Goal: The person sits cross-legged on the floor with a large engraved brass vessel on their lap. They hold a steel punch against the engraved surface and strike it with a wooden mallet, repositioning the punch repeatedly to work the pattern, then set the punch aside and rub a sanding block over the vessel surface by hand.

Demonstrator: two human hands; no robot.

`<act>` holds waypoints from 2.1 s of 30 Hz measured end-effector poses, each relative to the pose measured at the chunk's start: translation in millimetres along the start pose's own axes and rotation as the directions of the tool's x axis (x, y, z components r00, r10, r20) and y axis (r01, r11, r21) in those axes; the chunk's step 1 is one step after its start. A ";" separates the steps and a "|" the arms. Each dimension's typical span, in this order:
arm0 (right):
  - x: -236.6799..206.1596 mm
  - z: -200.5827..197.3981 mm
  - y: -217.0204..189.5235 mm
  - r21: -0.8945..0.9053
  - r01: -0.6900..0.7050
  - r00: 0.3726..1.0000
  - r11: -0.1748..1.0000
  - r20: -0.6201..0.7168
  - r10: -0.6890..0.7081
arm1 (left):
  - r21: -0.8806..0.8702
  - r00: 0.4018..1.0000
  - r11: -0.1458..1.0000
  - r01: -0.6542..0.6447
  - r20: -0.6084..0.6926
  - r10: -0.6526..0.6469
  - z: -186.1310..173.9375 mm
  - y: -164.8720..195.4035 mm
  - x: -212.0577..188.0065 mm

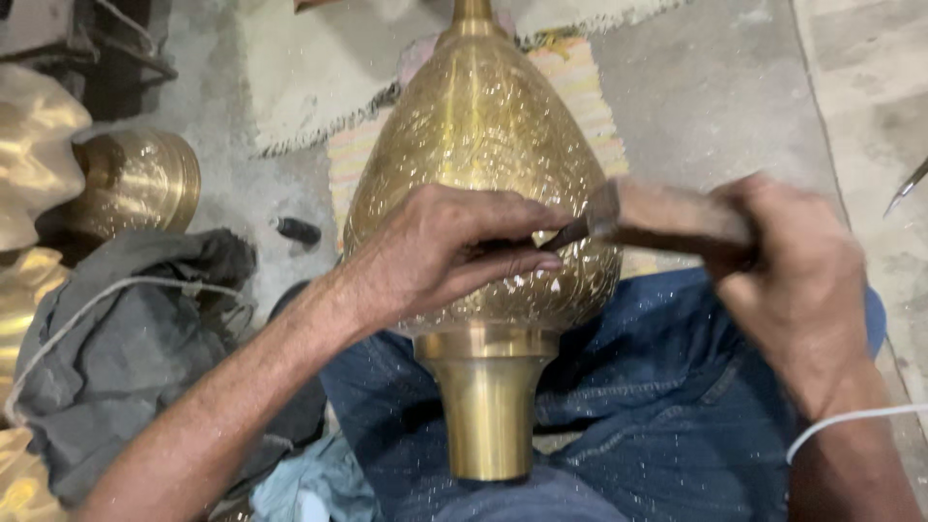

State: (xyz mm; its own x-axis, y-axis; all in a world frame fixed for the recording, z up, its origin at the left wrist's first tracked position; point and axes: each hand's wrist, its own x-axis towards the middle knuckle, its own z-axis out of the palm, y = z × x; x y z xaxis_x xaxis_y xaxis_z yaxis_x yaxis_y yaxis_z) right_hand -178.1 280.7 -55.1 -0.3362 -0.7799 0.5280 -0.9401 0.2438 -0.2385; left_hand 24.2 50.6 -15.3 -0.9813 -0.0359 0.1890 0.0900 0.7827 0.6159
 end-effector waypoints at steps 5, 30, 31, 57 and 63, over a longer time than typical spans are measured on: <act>-3.1 7.3 2.3 0.387 -0.499 0.866 0.775 0.263 0.426 | -0.001 0.999 1.000 0.031 0.020 -0.031 -2.0 -0.4 2.7; -7.6 23.3 -1.7 0.185 -0.049 0.997 0.982 0.070 0.037 | -0.011 0.999 0.999 -0.046 0.020 0.047 -5.5 1.1 10.0; -6.6 25.2 -1.8 0.188 -0.180 0.984 0.966 0.042 0.175 | -0.007 0.999 0.999 -0.050 0.022 0.050 -5.6 1.1 10.5; -22.9 37.3 8.6 0.056 -0.067 0.987 0.996 -0.145 0.074 | -0.018 0.999 1.000 -0.017 0.047 0.017 -3.7 1.8 12.8; -22.0 36.7 13.9 0.891 -0.295 0.833 0.345 0.062 0.550 | -0.043 0.999 0.999 -0.010 0.043 0.011 -3.7 4.1 12.6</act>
State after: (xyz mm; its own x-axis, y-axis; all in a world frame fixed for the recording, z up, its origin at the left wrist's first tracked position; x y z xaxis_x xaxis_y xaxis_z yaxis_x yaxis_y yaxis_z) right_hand -181.6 280.0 -100.0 -0.7937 -0.5509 0.2579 -0.1746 -0.1997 -0.9642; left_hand 12.9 51.0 -7.5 -0.9866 -0.0003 0.1630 0.1066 0.7557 0.6462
